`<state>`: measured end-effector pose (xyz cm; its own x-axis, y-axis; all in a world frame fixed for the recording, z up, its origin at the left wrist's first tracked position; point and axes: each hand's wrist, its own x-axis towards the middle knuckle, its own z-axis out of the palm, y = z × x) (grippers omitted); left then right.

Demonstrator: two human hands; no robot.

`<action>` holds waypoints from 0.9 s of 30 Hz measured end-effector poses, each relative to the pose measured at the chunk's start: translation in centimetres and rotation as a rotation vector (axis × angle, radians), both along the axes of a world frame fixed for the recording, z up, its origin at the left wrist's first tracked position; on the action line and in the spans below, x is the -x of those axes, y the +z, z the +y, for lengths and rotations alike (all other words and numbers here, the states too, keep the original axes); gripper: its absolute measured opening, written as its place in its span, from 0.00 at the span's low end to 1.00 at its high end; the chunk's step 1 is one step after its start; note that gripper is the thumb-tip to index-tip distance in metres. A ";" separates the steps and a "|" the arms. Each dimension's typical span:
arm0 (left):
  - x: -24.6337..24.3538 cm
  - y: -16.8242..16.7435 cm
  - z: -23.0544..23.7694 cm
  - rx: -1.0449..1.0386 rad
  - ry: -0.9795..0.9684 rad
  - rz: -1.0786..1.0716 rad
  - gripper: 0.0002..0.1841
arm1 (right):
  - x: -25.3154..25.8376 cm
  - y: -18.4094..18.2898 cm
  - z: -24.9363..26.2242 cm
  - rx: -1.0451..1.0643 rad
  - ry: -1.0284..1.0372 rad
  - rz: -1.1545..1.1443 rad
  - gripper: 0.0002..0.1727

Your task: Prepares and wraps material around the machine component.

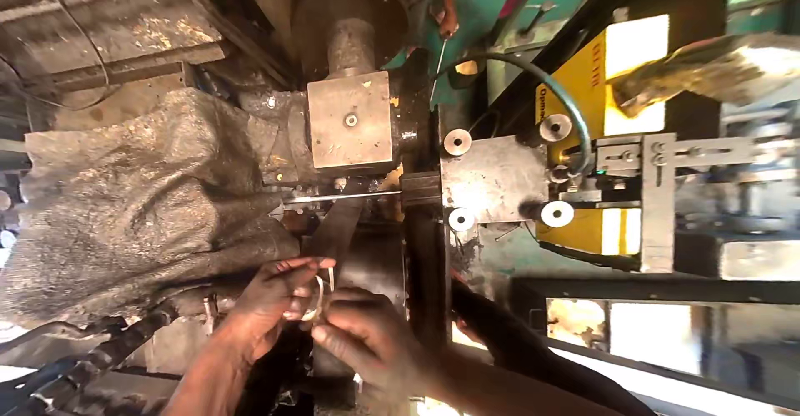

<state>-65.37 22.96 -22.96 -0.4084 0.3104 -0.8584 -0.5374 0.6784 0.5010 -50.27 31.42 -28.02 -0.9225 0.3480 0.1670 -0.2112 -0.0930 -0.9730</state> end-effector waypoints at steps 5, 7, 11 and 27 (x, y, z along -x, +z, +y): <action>-1.2 -0.9 -0.7 0.037 0.039 0.126 0.16 | 3.9 1.1 2.4 0.428 -0.039 -0.325 0.17; -0.5 -1.0 -1.4 0.011 -0.175 0.204 0.13 | 5.6 0.2 4.1 0.710 -0.026 -0.512 0.16; 0.3 -1.2 -1.7 0.014 -0.561 0.370 0.09 | 8.3 -1.7 7.3 0.923 -0.005 -0.792 0.15; 3.2 -2.9 -0.9 0.217 -0.759 0.528 0.15 | 3.4 -5.6 0.1 -0.073 -0.159 -0.485 0.11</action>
<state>-68.55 22.10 -25.84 -0.5149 0.5076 -0.6908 0.3452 0.8604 0.3749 -53.66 31.54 -33.60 -0.8368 0.4933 -0.2377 0.2598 -0.0244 -0.9654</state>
